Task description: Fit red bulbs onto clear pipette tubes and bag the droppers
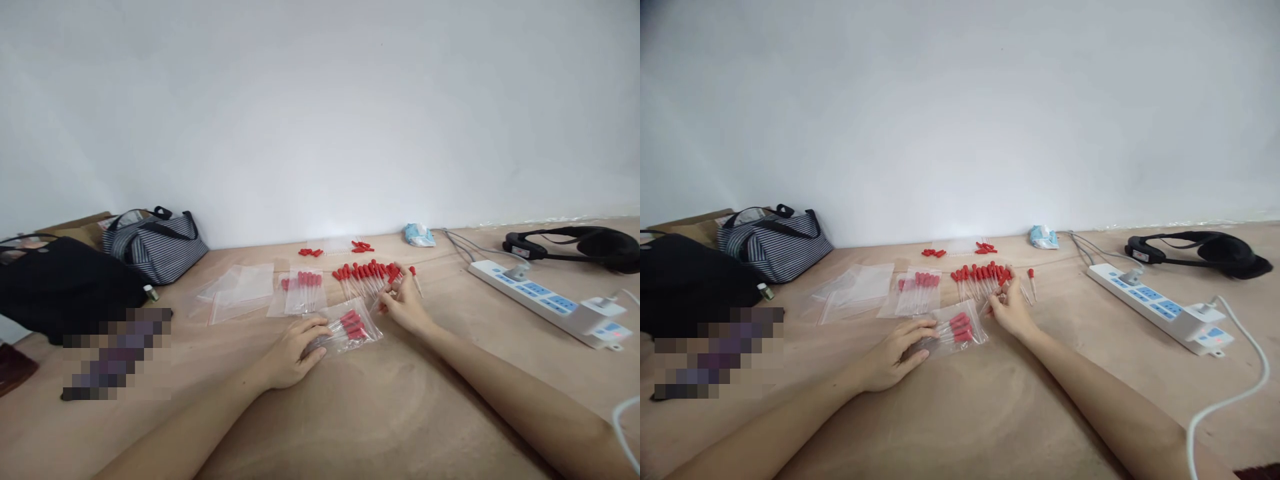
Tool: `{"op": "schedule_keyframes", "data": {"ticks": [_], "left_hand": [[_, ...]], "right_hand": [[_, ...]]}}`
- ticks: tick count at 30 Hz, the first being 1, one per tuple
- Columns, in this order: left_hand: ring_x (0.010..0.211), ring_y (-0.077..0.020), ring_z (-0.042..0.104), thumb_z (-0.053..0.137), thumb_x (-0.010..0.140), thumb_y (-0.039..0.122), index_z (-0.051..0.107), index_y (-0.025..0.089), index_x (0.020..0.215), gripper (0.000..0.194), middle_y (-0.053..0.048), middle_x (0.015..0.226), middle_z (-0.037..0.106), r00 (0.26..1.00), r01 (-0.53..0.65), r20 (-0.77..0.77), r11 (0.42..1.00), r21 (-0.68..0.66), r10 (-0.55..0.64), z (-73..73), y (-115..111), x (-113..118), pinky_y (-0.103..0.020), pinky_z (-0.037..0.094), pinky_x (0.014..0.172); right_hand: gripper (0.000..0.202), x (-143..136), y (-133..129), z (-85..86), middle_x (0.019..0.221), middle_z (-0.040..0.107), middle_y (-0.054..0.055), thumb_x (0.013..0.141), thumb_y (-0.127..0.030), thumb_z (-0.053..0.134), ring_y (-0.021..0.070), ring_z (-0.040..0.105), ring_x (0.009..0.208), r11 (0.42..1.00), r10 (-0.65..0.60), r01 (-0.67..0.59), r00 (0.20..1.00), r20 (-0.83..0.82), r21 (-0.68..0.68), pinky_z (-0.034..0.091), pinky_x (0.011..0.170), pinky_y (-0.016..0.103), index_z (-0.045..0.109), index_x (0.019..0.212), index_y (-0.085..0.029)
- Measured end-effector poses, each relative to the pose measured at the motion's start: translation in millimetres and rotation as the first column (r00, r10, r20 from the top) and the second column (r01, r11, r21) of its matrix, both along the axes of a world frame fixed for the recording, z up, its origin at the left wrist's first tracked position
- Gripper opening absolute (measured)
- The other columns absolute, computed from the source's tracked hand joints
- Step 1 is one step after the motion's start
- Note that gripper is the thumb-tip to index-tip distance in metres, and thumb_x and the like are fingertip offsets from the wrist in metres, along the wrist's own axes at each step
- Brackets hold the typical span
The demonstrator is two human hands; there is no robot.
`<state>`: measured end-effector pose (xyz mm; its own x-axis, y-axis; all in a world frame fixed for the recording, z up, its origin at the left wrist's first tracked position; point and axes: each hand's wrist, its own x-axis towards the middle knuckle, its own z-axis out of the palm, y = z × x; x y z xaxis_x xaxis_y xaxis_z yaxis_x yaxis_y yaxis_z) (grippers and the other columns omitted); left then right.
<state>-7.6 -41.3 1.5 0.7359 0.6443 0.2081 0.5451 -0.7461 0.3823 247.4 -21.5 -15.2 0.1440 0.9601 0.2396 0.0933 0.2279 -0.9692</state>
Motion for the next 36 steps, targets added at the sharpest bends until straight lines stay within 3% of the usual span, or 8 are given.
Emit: {"op": "schedule_keyframes", "data": {"ticks": [8, 13, 19, 25, 30, 36], "left_hand": [[0.114, -0.0217, 0.043, 0.045, 0.082, 0.021, 0.051, 0.023, 0.112, 0.031, -0.006, 0.126, 0.045, 1.000, -0.004, -0.008, 1.000, 0.005, 0.004, 0.0, -0.7, 0.4, -0.041, 0.035, 0.095], [0.114, -0.0225, 0.043, 0.045, 0.081, 0.021, 0.052, 0.023, 0.112, 0.032, -0.007, 0.126, 0.046, 1.000, -0.005, -0.010, 1.000, 0.006, 0.005, 0.4, -1.5, 1.2, -0.041, 0.035, 0.095], [0.115, -0.0224, 0.042, 0.045, 0.082, 0.021, 0.052, 0.024, 0.113, 0.032, -0.006, 0.126, 0.045, 1.000, -0.011, -0.014, 1.000, 0.007, 0.011, -1.6, -0.1, 0.1, -0.041, 0.036, 0.095], [0.115, -0.0222, 0.042, 0.045, 0.082, 0.022, 0.050, 0.024, 0.116, 0.034, -0.006, 0.127, 0.045, 1.000, -0.008, -0.027, 1.000, 0.006, 0.008, -1.4, -0.7, -0.3, -0.041, 0.035, 0.095], [0.116, -0.0221, 0.042, 0.045, 0.082, 0.022, 0.051, 0.024, 0.115, 0.033, -0.006, 0.127, 0.045, 1.000, -0.014, -0.017, 1.000, 0.011, 0.014, -1.4, -0.9, 0.0, -0.040, 0.035, 0.096], [0.115, -0.0217, 0.041, 0.045, 0.083, 0.024, 0.047, 0.024, 0.119, 0.036, -0.006, 0.127, 0.045, 1.000, -0.012, 0.000, 1.000, 0.015, 0.012, -3.3, 0.1, -0.7, -0.040, 0.035, 0.096]], "right_hand": [[0.065, -10.1, -1.2, -10.9, 0.062, 0.046, -0.009, 0.065, -0.031, 0.056, 0.0131, 0.056, 0.046, 0.999, 0.018, -0.023, 0.993, -0.115, -0.044, 0.049, 0.048, 0.028, 0.014, 0.115, -0.023], [0.059, -13.4, -3.4, -11.9, 0.061, 0.049, -0.010, 0.064, -0.037, 0.058, 0.0136, 0.058, 0.049, 0.996, -0.036, 0.016, 0.971, -0.235, -0.085, 0.051, 0.052, 0.030, 0.018, 0.104, -0.025], [0.040, -10.5, -0.7, -15.1, 0.065, 0.053, -0.006, 0.072, -0.039, 0.050, 0.0158, 0.062, 0.055, 0.994, -0.026, -0.009, 0.950, -0.310, -0.110, 0.053, 0.058, 0.035, 0.020, 0.097, -0.027], [0.027, -4.9, 1.4, -17.8, 0.056, 0.052, -0.007, 0.074, -0.029, 0.047, 0.0132, 0.055, 0.043, 0.975, -0.162, 0.114, 0.953, -0.255, -0.191, 0.048, 0.044, 0.028, 0.025, 0.091, -0.026], [0.030, -12.0, -3.9, -18.5, 0.057, 0.054, -0.007, 0.069, -0.031, 0.055, 0.0126, 0.057, 0.049, 0.983, -0.070, 0.019, 0.959, -0.274, -0.183, 0.049, 0.049, 0.028, 0.031, 0.085, -0.025], [0.034, -18.8, -8.3, -19.7, 0.062, 0.059, -0.001, 0.055, -0.041, 0.069, 0.0112, 0.053, 0.050, 0.986, 0.102, -0.105, 0.994, -0.032, -0.133, 0.045, 0.049, 0.026, 0.054, 0.075, -0.018]]}}
